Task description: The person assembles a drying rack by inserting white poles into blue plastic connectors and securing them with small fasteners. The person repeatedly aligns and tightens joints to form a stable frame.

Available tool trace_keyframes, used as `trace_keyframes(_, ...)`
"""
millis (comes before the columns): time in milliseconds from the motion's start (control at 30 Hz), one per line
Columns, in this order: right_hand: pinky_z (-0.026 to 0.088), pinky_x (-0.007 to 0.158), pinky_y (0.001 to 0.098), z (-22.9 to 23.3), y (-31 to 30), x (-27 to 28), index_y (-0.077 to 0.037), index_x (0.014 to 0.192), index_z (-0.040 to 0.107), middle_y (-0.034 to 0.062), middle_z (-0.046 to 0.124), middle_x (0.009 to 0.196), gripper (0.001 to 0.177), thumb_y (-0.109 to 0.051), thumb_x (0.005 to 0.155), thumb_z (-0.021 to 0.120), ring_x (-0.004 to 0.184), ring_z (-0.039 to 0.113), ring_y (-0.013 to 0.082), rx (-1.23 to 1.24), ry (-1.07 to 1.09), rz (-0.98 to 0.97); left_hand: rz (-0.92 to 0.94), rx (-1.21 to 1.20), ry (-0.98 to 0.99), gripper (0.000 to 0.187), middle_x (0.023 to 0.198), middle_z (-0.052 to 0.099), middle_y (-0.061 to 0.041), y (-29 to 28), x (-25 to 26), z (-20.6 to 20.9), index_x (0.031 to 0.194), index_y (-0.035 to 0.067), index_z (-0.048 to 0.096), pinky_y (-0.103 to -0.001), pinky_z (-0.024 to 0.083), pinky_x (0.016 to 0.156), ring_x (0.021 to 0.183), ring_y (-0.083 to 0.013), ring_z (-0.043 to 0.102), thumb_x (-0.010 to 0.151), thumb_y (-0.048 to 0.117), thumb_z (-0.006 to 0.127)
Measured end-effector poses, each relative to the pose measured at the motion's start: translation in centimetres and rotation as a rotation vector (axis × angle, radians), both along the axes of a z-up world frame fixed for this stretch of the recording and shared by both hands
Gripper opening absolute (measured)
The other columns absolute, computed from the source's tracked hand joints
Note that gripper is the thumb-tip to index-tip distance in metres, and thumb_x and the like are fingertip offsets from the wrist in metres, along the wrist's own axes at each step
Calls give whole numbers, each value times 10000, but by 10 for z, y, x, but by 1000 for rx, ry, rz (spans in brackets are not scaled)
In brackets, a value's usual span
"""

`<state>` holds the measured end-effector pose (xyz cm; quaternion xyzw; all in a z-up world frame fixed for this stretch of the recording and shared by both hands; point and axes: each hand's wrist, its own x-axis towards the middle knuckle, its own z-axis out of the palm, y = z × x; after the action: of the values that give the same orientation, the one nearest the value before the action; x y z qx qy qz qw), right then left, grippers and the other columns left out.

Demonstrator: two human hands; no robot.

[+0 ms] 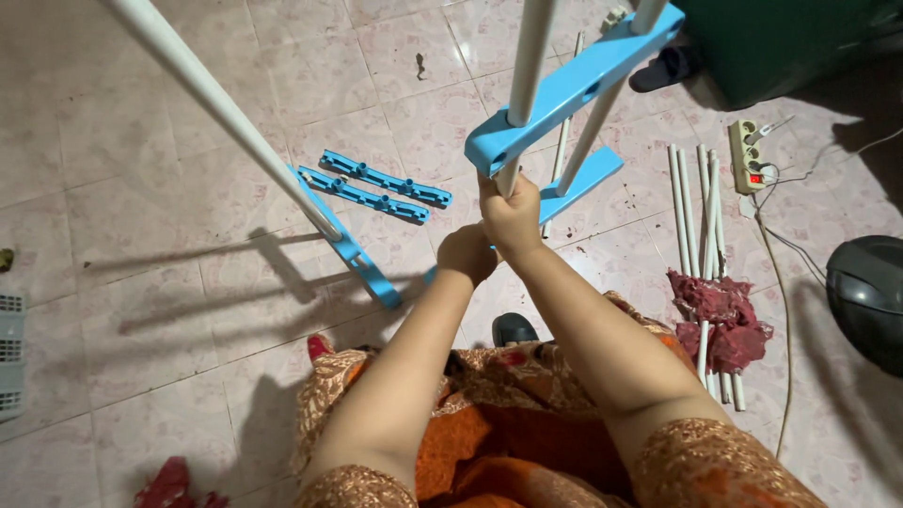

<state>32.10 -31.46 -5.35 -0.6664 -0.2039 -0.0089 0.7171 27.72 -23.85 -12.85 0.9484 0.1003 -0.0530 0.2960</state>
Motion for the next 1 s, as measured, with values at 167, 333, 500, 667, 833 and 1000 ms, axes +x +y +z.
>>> trace_keyframes(167,419,593,252,-8,-6,-2,-32,902,632,-44,568,749,83,-15,971,590,691,503,44,-66,-141,55,-125,-12,-8,295,1043,760,-167,2,11,-22,1074,80,748,-453,565,861,985,-350,718,1004,342,631)
trace_keyframes(333,413,576,276,1,-29,12,-53,818,572,-2,549,719,200,-85,1015,590,646,492,87,-52,-105,312,-44,-1114,118,507,940,722,-168,18,-4,4,1229,59,473,-417,633,685,817,-266,739,795,112,730)
trace_keyframes(500,433,531,299,12,-27,17,-78,761,538,42,600,649,281,-190,1001,632,567,539,119,74,153,167,194,-1275,-52,547,977,669,-227,5,-2,27,1269,-76,440,-364,605,622,756,-252,683,846,92,742)
trace_keyframes(667,358,476,332,6,-17,14,-113,659,477,31,489,531,417,-270,1040,543,473,434,138,151,135,37,346,-1138,-185,617,980,658,-203,-2,20,-20,1259,-60,368,-342,602,630,770,-211,694,835,123,778)
trace_keyframes(833,235,428,337,33,-60,56,-181,625,307,-14,269,487,501,-308,1044,551,418,242,131,504,279,253,478,-785,-62,626,908,648,-168,1,14,-67,1235,-6,357,-391,580,593,703,-253,687,787,125,775)
trace_keyframes(1000,258,465,368,43,-70,60,-178,674,319,-10,247,499,451,-299,1036,560,437,236,149,420,203,204,505,-993,-132,564,924,640,-160,3,5,-43,1229,28,404,-411,594,578,675,-265,695,771,55,733)
